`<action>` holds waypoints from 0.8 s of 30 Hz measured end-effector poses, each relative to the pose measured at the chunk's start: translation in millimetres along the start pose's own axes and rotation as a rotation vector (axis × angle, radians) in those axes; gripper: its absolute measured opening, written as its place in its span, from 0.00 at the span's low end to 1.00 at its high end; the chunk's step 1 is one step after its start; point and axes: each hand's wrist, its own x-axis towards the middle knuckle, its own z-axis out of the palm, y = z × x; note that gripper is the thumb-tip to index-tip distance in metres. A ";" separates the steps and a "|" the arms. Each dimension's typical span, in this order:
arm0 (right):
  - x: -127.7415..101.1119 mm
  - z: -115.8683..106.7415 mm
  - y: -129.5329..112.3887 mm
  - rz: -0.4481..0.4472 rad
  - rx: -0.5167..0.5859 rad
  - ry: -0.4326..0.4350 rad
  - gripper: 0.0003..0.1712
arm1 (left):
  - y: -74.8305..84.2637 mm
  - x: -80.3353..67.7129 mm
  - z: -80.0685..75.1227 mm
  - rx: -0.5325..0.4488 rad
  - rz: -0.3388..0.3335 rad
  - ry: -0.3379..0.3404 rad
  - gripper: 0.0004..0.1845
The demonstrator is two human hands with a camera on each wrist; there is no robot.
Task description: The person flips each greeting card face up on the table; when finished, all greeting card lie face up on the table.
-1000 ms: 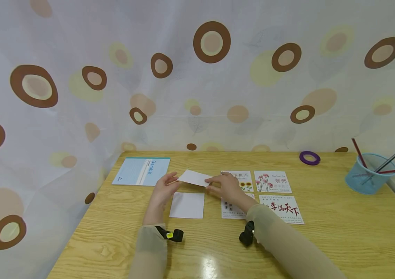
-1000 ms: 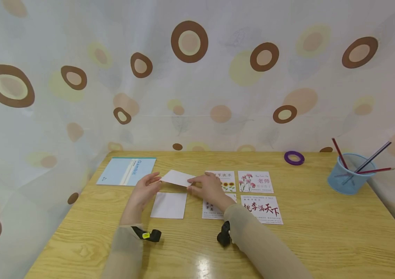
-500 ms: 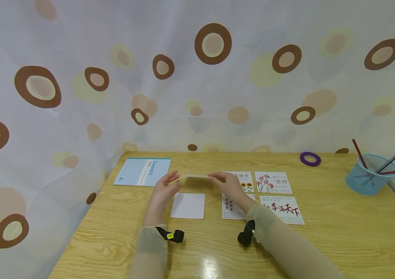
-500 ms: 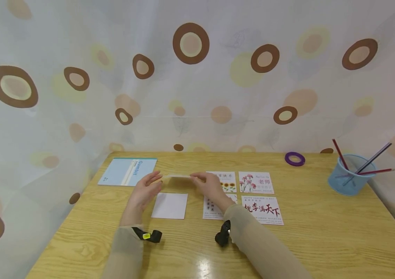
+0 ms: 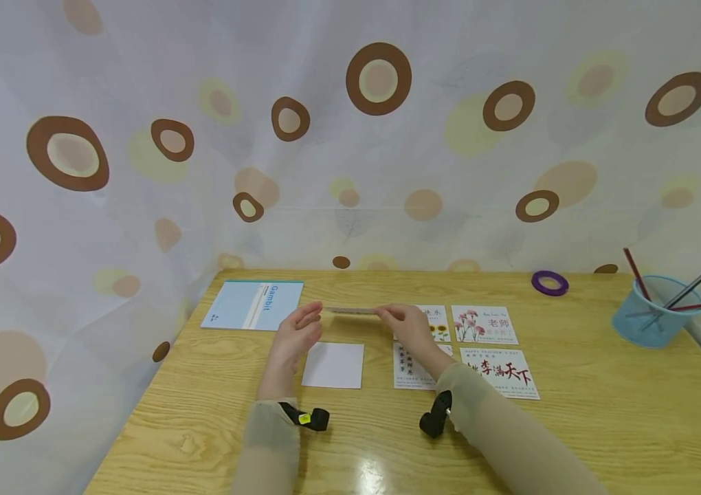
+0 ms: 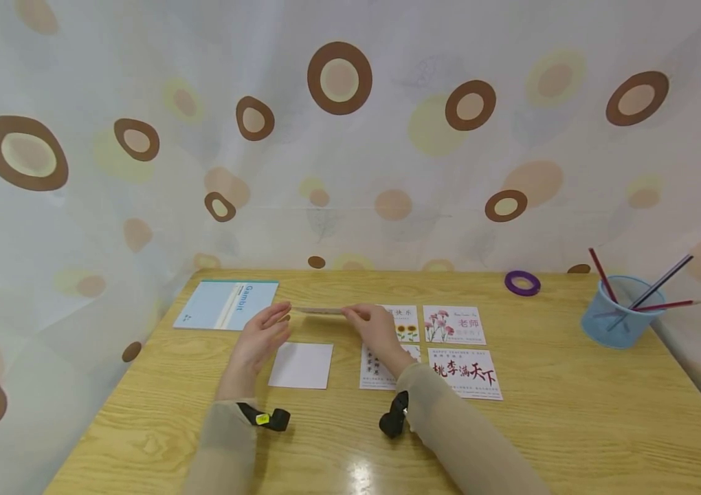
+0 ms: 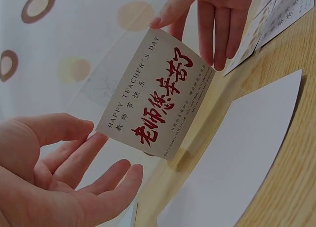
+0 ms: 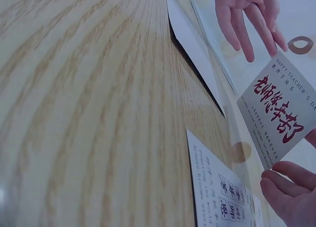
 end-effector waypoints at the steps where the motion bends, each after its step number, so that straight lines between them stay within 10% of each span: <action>1: 0.3 0.1 0.5 0.002 -0.003 0.006 0.22 | 0.0 -0.2 0.3 -0.003 0.003 -0.004 0.26; 24: 1.3 -0.2 -2.4 0.110 0.186 0.091 0.25 | -2.2 3.4 2.9 -0.095 0.033 -0.059 0.24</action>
